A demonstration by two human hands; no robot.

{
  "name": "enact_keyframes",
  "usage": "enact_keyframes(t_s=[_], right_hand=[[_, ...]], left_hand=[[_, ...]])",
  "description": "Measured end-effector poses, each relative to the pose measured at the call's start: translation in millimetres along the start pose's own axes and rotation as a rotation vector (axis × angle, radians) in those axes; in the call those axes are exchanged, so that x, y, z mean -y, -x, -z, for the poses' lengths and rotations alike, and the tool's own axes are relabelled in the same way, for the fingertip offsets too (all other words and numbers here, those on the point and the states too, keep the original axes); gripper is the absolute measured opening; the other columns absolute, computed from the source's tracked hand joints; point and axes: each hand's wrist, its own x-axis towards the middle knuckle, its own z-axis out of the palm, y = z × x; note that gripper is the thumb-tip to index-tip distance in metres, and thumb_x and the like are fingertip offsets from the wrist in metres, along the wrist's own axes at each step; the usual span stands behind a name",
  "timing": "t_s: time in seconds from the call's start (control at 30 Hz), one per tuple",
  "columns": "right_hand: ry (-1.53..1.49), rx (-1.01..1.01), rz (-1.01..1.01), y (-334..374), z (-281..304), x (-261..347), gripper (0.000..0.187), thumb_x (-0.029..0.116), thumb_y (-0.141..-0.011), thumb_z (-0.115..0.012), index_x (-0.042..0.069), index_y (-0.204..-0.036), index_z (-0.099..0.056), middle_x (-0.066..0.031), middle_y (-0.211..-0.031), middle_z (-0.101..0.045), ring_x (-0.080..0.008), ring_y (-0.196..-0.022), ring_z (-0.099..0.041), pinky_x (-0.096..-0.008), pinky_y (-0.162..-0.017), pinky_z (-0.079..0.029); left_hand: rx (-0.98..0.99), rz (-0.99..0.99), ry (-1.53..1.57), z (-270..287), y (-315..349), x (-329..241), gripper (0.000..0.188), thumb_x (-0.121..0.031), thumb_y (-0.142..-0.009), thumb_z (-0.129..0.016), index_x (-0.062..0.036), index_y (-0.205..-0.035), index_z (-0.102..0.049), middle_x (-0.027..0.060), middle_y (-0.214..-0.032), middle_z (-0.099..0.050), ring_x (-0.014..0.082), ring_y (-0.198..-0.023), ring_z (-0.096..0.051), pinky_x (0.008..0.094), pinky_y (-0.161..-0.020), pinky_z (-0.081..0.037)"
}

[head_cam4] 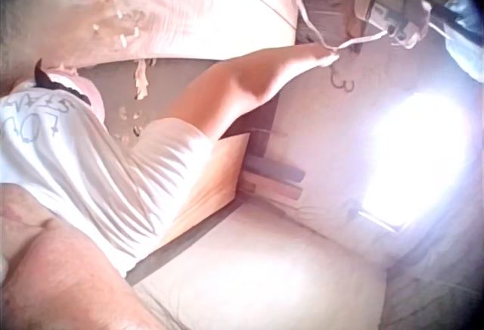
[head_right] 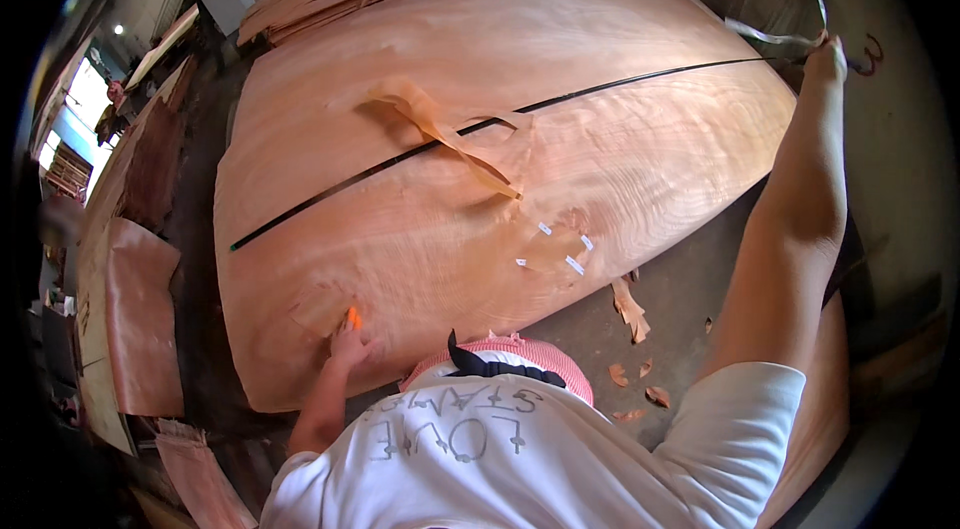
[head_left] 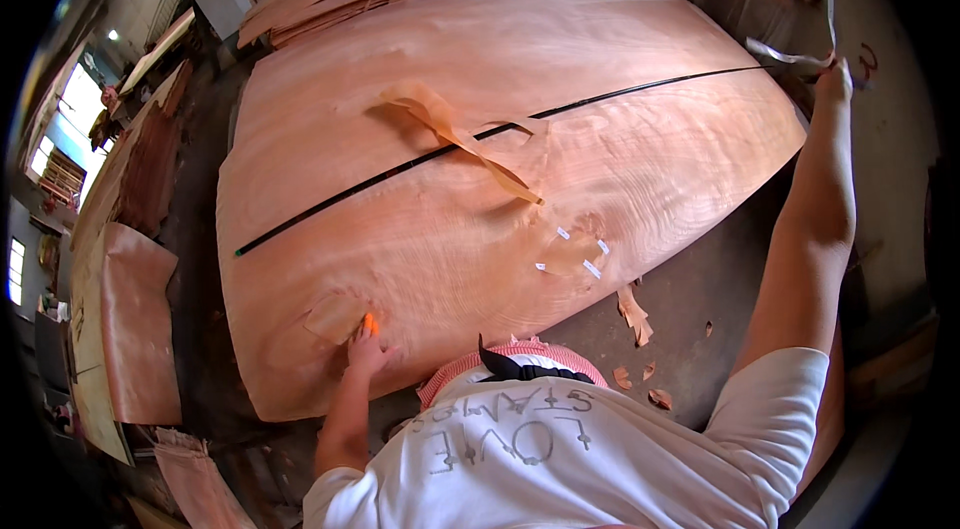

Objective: The person patches imperfections in wood veneer sheets by hand. They use a knife to cut away damaged areas and then fit new pieces of veneer into the cutouts.

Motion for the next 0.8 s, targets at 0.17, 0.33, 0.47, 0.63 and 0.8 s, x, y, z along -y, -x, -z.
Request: enact_keyframes(t_s=[0.17,0.33,0.47,0.63,0.8], right_hand=[[0.08,0.014,-0.338,73,-12,-60,0.018,0.016,-0.089,-0.046,0.008,-0.098,-0.059,-0.0061,-0.09,-0.066,-0.0079,-0.043,-0.038,-0.0207,-0.039,-0.028],[0.19,0.092,0.024,34,-19,-25,0.014,0.017,-0.085,-0.055,0.01,-0.096,-0.059,-0.0058,-0.093,-0.066,-0.0051,-0.043,-0.038,-0.0191,-0.039,-0.028],[0.361,0.048,0.086,19,-36,-17,0.019,0.019,-0.078,-0.064,0.01,-0.095,-0.066,-0.0034,-0.088,-0.067,-0.0042,-0.049,-0.043,-0.0199,-0.042,-0.029],[0.386,0.1,0.042,17,-38,-22,0.019,0.02,-0.077,-0.066,0.011,-0.094,-0.068,0.002,-0.075,-0.063,-0.0059,-0.047,-0.039,-0.0215,-0.043,-0.03],[0.473,0.297,-0.111,68,-61,-25,0.03,0.02,-0.087,-0.052,0.011,-0.116,-0.055,-0.0044,-0.109,-0.061,-0.0014,-0.047,-0.027,-0.0172,-0.041,-0.023]], left_hand=[[-0.028,0.051,-0.045,4,21,12,0.082,-0.052,-0.071,-0.058,-0.0021,-0.132,-0.034,0.0138,-0.142,-0.023,0.0287,-0.129,-0.026,0.0431,-0.103,-0.023],[-0.017,0.037,-0.021,-2,10,6,0.082,-0.052,-0.071,-0.058,-0.0024,-0.131,-0.035,0.014,-0.142,-0.023,0.0292,-0.128,-0.027,0.0429,-0.103,-0.023],[-0.063,0.022,-0.091,-7,13,14,0.081,-0.052,-0.071,-0.058,-0.0021,-0.131,-0.035,0.0146,-0.142,-0.023,0.0301,-0.127,-0.028,0.042,-0.102,-0.024],[0.014,0.039,-0.047,1,11,-1,0.081,-0.052,-0.071,-0.058,-0.0011,-0.13,-0.036,0.0149,-0.141,-0.024,0.0312,-0.126,-0.029,0.0413,-0.102,-0.025],[-0.015,0.029,-0.071,4,8,-2,0.082,-0.052,-0.071,-0.057,-0.0013,-0.131,-0.035,0.0148,-0.141,-0.024,0.0312,-0.125,-0.031,0.0414,-0.102,-0.026]])
